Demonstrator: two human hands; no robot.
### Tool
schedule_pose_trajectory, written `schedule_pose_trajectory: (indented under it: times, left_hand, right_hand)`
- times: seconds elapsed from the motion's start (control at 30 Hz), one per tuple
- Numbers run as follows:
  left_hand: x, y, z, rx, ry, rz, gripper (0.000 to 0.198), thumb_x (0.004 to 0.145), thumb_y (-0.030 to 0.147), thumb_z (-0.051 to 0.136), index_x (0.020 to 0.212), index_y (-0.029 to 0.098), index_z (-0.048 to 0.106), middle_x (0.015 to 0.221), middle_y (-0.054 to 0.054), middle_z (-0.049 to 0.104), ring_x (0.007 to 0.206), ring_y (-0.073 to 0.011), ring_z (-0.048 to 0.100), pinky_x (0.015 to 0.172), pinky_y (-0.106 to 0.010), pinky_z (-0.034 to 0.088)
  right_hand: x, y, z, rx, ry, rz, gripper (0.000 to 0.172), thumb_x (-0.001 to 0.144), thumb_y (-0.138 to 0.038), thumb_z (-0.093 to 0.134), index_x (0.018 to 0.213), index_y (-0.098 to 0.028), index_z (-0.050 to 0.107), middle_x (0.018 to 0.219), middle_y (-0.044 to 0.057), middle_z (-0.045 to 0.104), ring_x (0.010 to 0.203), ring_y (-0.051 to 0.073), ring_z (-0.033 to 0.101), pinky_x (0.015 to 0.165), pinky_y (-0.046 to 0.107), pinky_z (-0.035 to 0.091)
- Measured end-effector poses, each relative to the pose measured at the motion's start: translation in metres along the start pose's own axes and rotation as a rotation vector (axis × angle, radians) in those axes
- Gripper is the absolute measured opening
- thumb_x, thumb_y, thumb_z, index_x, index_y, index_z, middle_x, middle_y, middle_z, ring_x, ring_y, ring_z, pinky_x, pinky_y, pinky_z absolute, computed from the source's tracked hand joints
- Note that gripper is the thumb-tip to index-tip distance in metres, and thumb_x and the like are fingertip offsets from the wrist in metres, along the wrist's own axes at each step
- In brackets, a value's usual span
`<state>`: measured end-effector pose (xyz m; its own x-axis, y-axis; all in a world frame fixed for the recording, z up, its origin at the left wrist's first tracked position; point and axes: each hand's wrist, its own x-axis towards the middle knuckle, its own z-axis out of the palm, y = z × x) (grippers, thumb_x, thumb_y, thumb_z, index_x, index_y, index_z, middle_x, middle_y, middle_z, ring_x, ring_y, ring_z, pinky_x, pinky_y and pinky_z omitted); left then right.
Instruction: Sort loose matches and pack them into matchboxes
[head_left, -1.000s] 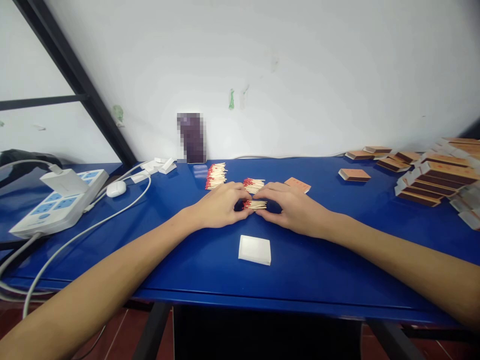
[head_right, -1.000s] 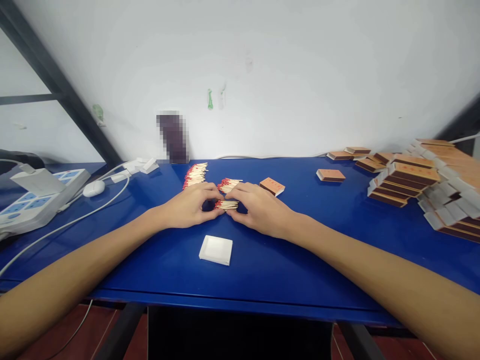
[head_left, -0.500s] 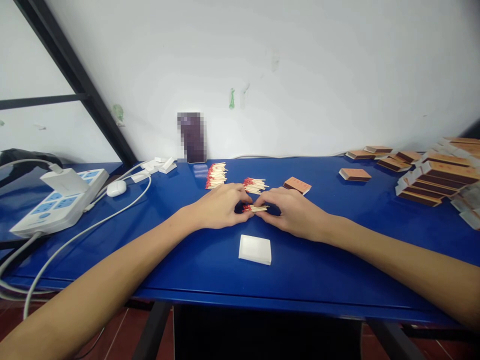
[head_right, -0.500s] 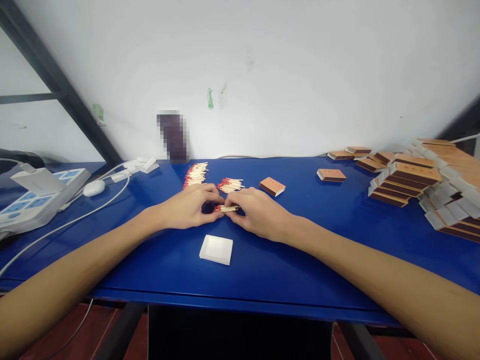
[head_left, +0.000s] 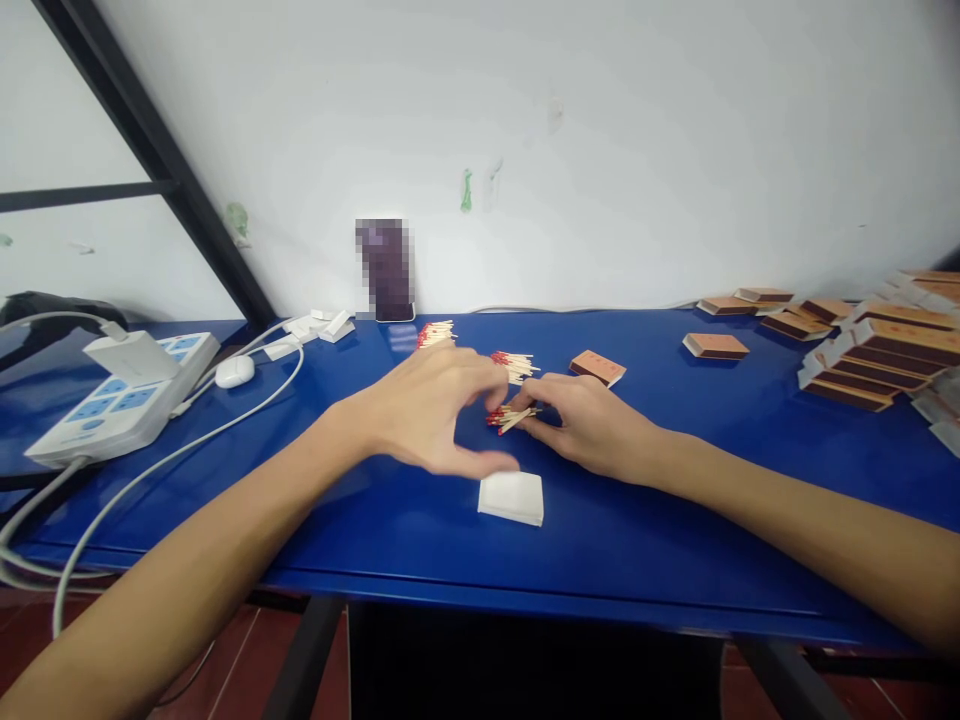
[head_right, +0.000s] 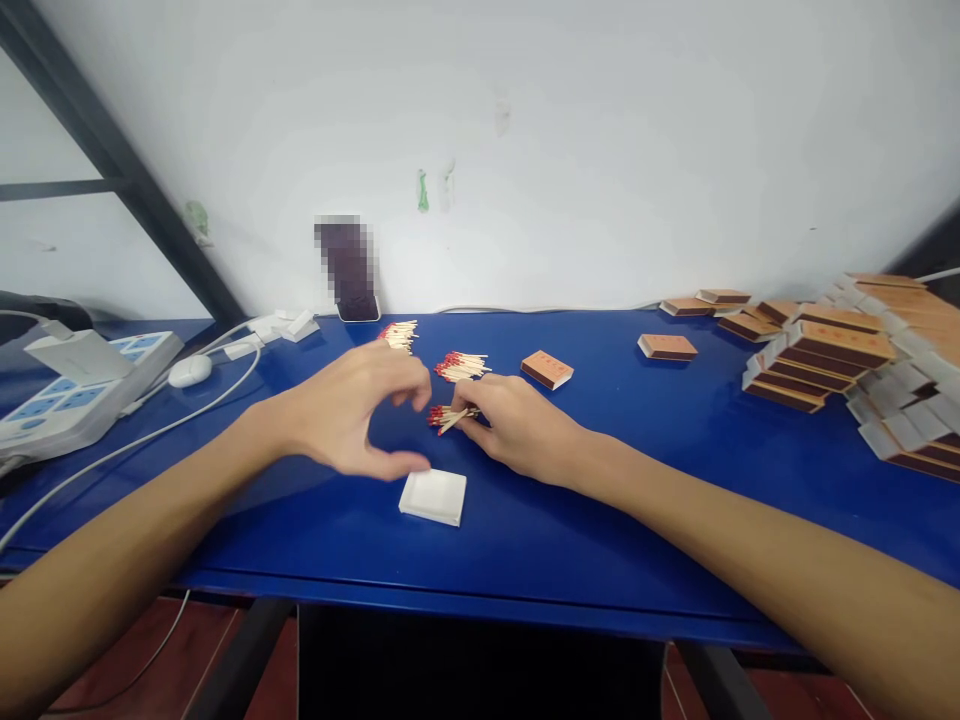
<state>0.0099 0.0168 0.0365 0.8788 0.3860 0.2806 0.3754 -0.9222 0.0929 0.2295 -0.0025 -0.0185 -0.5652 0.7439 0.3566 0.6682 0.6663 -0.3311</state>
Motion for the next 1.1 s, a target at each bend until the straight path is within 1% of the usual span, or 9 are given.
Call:
schedule_pose_trajectory:
  times: [0.1, 0.2, 0.3, 0.43, 0.63, 0.73, 0.9, 1.0, 1.1]
  left_hand:
    - [-0.001, 0.012, 0.001, -0.053, -0.130, 0.080, 0.049, 0.067, 0.063, 0.071, 0.080, 0.018, 0.059, 0.071, 0.002, 0.058, 0.061, -0.0125, 0.048, 0.061, -0.027, 0.034]
    - [0.001, 0.015, 0.015, -0.023, -0.174, 0.098, 0.041, 0.069, 0.057, 0.072, 0.077, 0.018, 0.061, 0.070, 0.001, 0.059, 0.060, -0.0131, 0.049, 0.059, -0.027, 0.033]
    - [0.002, 0.009, 0.026, 0.021, -0.112, 0.110, 0.039, 0.073, 0.056, 0.068, 0.078, 0.018, 0.063, 0.069, 0.000, 0.060, 0.061, -0.0142, 0.051, 0.060, -0.028, 0.033]
    - [0.002, -0.002, 0.030, -0.006, 0.028, 0.109, 0.044, 0.075, 0.061, 0.065, 0.082, 0.017, 0.065, 0.066, 0.001, 0.058, 0.061, -0.0135, 0.052, 0.061, -0.028, 0.034]
    - [0.002, -0.023, 0.038, -0.249, 0.206, -0.091, 0.033, 0.085, 0.048, 0.063, 0.098, 0.018, 0.066, 0.078, 0.000, 0.062, 0.066, -0.0110, 0.051, 0.064, -0.025, 0.040]
    - [0.005, -0.027, 0.042, -0.332, 0.166, -0.137, 0.030, 0.085, 0.045, 0.064, 0.100, 0.019, 0.066, 0.089, -0.001, 0.066, 0.073, -0.0118, 0.054, 0.067, -0.026, 0.043]
    - [0.009, -0.026, 0.042, -0.471, 0.072, -0.155, 0.030, 0.080, 0.044, 0.072, 0.095, 0.019, 0.068, 0.088, -0.001, 0.069, 0.076, -0.0128, 0.059, 0.070, -0.026, 0.045]
    - [0.010, -0.028, 0.041, -0.427, 0.063, -0.182, 0.029, 0.075, 0.042, 0.076, 0.091, 0.018, 0.070, 0.084, -0.001, 0.070, 0.074, -0.0126, 0.059, 0.069, -0.026, 0.044]
    - [0.010, -0.029, 0.040, -0.333, 0.055, -0.169, 0.025, 0.077, 0.040, 0.074, 0.086, 0.018, 0.071, 0.076, 0.001, 0.069, 0.067, -0.0110, 0.058, 0.068, -0.026, 0.042]
  right_hand:
    - [0.000, 0.000, -0.001, 0.021, -0.011, 0.007, 0.008, 0.090, -0.017, 0.054, 0.089, -0.019, 0.062, 0.087, 0.004, 0.071, 0.081, 0.019, 0.065, 0.070, 0.030, 0.046]
    - [0.000, 0.000, -0.001, 0.018, -0.009, 0.023, 0.009, 0.090, -0.016, 0.054, 0.089, -0.019, 0.062, 0.087, 0.004, 0.071, 0.079, 0.018, 0.064, 0.068, 0.029, 0.046]
    - [-0.001, 0.002, 0.000, 0.018, 0.008, 0.008, 0.009, 0.089, -0.017, 0.054, 0.088, -0.019, 0.062, 0.088, 0.004, 0.071, 0.079, 0.018, 0.064, 0.067, 0.029, 0.045]
    - [-0.001, 0.004, 0.000, 0.042, 0.036, -0.031, 0.011, 0.089, -0.016, 0.054, 0.087, -0.021, 0.063, 0.083, 0.002, 0.070, 0.075, 0.017, 0.064, 0.065, 0.028, 0.045]
    - [0.000, 0.006, 0.001, 0.062, 0.053, -0.049, 0.009, 0.092, -0.024, 0.055, 0.089, -0.020, 0.063, 0.085, 0.003, 0.071, 0.075, 0.017, 0.064, 0.066, 0.028, 0.045]
    - [0.000, 0.006, 0.002, 0.067, 0.066, -0.046, 0.009, 0.091, -0.023, 0.055, 0.089, -0.021, 0.063, 0.084, 0.003, 0.072, 0.074, 0.017, 0.064, 0.065, 0.028, 0.045]
    - [-0.001, 0.007, 0.003, 0.041, 0.080, -0.034, 0.007, 0.088, -0.021, 0.057, 0.088, -0.020, 0.063, 0.085, 0.004, 0.071, 0.076, 0.018, 0.065, 0.066, 0.029, 0.046]
    - [0.000, 0.009, 0.004, 0.028, 0.084, -0.032, 0.007, 0.088, -0.021, 0.057, 0.087, -0.020, 0.063, 0.085, 0.004, 0.072, 0.076, 0.018, 0.065, 0.067, 0.029, 0.046]
    - [0.000, 0.008, 0.004, 0.034, 0.086, -0.031, 0.006, 0.087, -0.020, 0.057, 0.087, -0.020, 0.063, 0.085, 0.004, 0.072, 0.076, 0.018, 0.065, 0.067, 0.030, 0.047]
